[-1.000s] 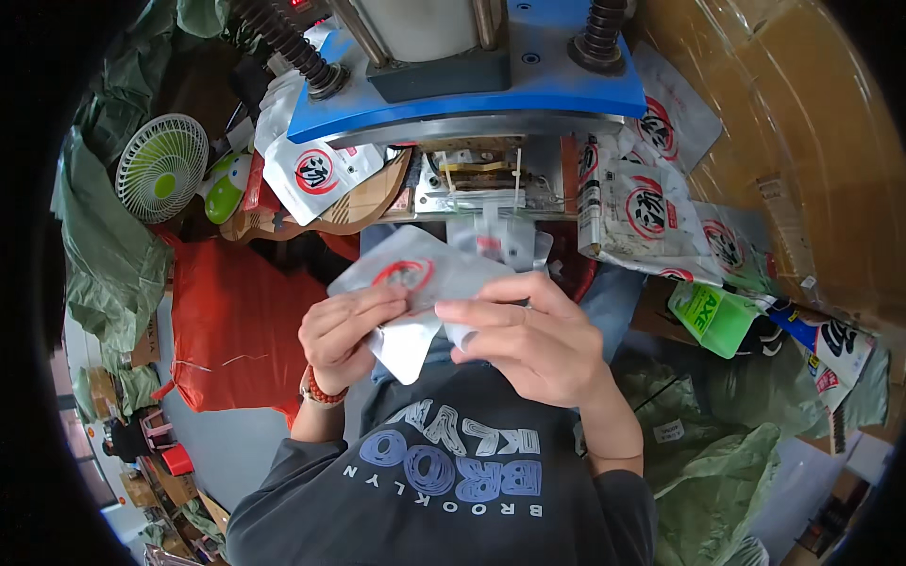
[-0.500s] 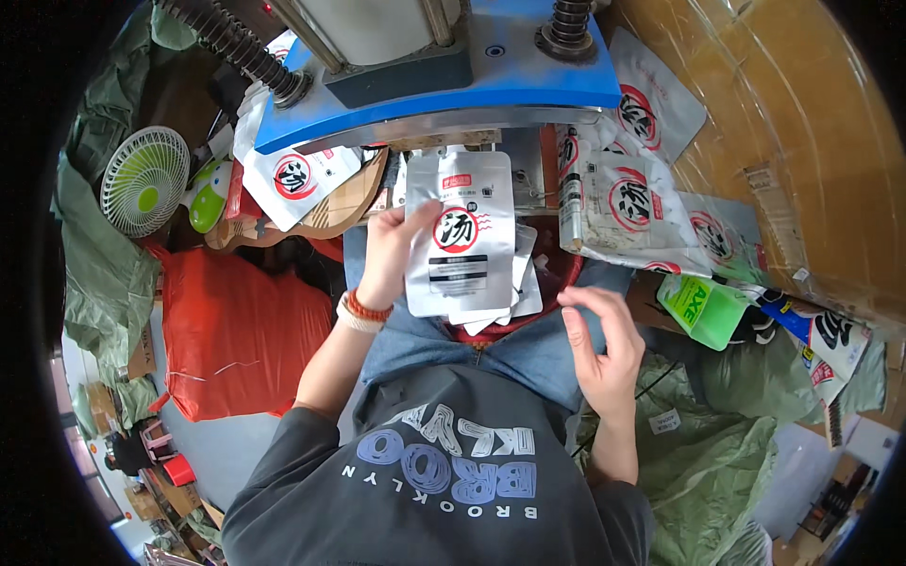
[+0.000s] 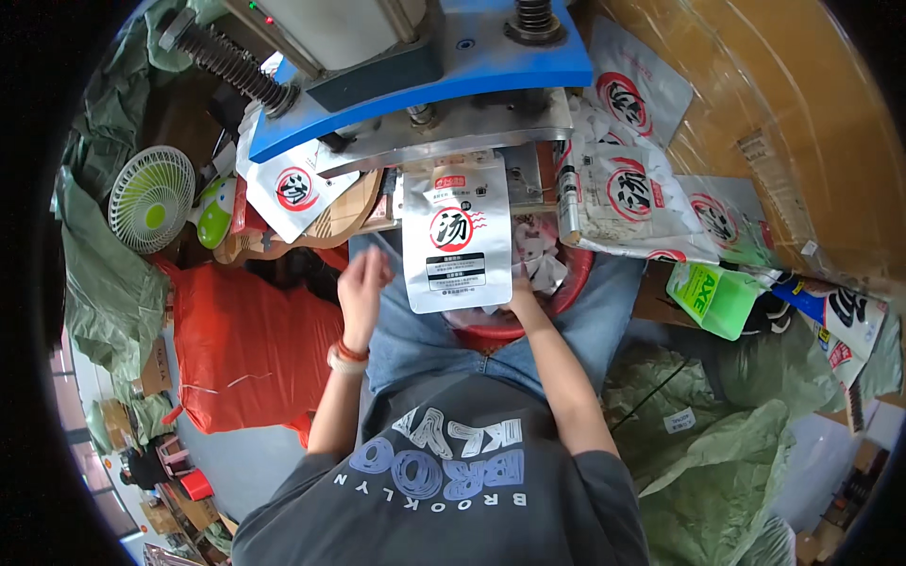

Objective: Capping and sealing flexible pouches using a pneumatic capping machine in a packaging factory.

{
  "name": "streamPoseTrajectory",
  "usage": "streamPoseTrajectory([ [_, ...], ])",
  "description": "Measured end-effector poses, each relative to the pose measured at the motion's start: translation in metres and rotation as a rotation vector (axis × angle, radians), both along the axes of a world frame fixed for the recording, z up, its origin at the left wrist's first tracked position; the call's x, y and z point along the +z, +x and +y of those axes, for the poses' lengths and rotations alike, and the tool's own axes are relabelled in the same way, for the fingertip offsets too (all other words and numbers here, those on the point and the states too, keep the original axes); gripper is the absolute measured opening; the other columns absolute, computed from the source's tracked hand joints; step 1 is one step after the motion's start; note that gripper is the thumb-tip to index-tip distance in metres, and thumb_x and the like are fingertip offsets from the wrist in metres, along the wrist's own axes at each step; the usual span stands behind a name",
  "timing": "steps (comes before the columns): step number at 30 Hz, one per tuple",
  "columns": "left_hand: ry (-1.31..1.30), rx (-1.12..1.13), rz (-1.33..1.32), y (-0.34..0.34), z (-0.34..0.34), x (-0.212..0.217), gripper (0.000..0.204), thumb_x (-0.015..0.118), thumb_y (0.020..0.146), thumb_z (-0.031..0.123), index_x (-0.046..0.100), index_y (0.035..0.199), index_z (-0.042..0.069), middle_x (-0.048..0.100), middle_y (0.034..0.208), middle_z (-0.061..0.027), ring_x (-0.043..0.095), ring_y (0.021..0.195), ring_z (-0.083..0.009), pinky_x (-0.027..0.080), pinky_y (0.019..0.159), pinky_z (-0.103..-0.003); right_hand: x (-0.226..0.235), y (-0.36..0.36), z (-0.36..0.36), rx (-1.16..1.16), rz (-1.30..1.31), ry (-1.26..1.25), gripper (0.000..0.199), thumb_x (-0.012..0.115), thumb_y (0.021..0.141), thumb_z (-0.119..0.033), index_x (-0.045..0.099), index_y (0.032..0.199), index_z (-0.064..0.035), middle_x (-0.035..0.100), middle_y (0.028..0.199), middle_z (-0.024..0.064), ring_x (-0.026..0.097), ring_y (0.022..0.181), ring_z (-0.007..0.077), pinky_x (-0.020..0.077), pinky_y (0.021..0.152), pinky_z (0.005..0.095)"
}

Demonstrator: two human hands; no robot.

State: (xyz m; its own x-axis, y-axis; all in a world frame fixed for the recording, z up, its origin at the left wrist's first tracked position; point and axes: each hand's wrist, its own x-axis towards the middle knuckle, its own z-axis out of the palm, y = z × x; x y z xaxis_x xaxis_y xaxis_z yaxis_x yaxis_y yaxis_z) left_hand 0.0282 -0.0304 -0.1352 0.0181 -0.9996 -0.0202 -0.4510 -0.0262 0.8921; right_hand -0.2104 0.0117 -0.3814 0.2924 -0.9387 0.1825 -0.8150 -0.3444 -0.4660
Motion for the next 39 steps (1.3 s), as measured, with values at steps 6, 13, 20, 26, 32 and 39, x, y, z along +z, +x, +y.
streamPoseTrajectory([
  [6,-0.455,-0.314,-0.961,0.022,0.060,-0.047,0.017,0.065,0.082,0.023,0.063,0.075,0.008,0.059,0.079,-0.0072,0.056,0.086,-0.0266,0.042,0.073,-0.040,0.056,0.016,0.011,-0.037,-0.417,0.335,0.051,0.065,0.082,-0.034,0.058,0.127,-0.0106,0.053,0.133,0.0171,0.042,0.129,0.0386,0.0323,0.109,0.0455],
  [13,-0.488,-0.393,-1.011,0.017,0.038,-0.046,0.021,0.066,0.080,0.026,0.065,0.074,0.006,0.059,0.086,-0.0084,0.053,0.093,-0.0254,0.039,0.081,-0.042,0.326,-0.097,0.056,-0.025,-0.534,0.397,0.018,0.061,0.094,-0.017,0.068,0.096,-0.0017,0.072,0.089,0.0076,0.068,0.085,0.0164,0.0526,0.078,0.0302],
  [20,-0.075,-0.882,-1.093,0.009,0.064,-0.068,0.022,0.066,0.081,0.029,0.068,0.076,0.008,0.065,0.088,-0.0068,0.061,0.084,-0.0250,0.044,0.078,-0.042,0.340,-0.117,-0.060,-0.150,-0.211,-0.245,0.019,0.060,0.091,-0.013,0.064,0.104,0.0000,0.067,0.099,0.0163,0.064,0.094,0.0340,0.0502,0.084,0.0384],
  [26,-0.446,-0.939,-0.768,-0.063,0.081,-0.137,0.017,0.064,0.079,0.025,0.069,0.087,0.011,0.067,0.090,-0.0091,0.063,0.088,-0.0250,0.048,0.078,-0.039,0.304,-0.103,-0.165,-0.248,0.504,-0.058,0.029,0.054,0.090,-0.026,0.069,0.104,-0.0059,0.061,0.116,0.0193,0.050,0.117,0.0359,0.0386,0.099,0.0549],
  [32,-0.426,-1.245,-1.020,-0.071,0.062,-0.147,0.014,0.057,0.081,0.015,0.069,0.076,0.010,0.068,0.077,-0.0077,0.068,0.073,-0.0250,0.054,0.063,-0.037,0.270,-0.116,-0.173,-0.283,0.275,-0.381,0.025,0.053,0.084,-0.021,0.072,0.087,-0.0043,0.066,0.098,0.0197,0.060,0.098,0.0367,0.0384,0.097,0.0577],
  [39,-0.285,-1.245,-1.048,-0.047,0.061,-0.136,0.017,0.057,0.081,0.015,0.071,0.074,0.009,0.069,0.072,-0.0088,0.069,0.070,-0.0264,0.054,0.058,-0.039,0.335,-0.127,-0.067,-0.520,0.274,-0.422,0.028,0.057,0.075,0.000,0.064,0.101,-0.0018,0.065,0.097,0.0169,0.059,0.098,0.0353,0.0479,0.081,0.0462],
])
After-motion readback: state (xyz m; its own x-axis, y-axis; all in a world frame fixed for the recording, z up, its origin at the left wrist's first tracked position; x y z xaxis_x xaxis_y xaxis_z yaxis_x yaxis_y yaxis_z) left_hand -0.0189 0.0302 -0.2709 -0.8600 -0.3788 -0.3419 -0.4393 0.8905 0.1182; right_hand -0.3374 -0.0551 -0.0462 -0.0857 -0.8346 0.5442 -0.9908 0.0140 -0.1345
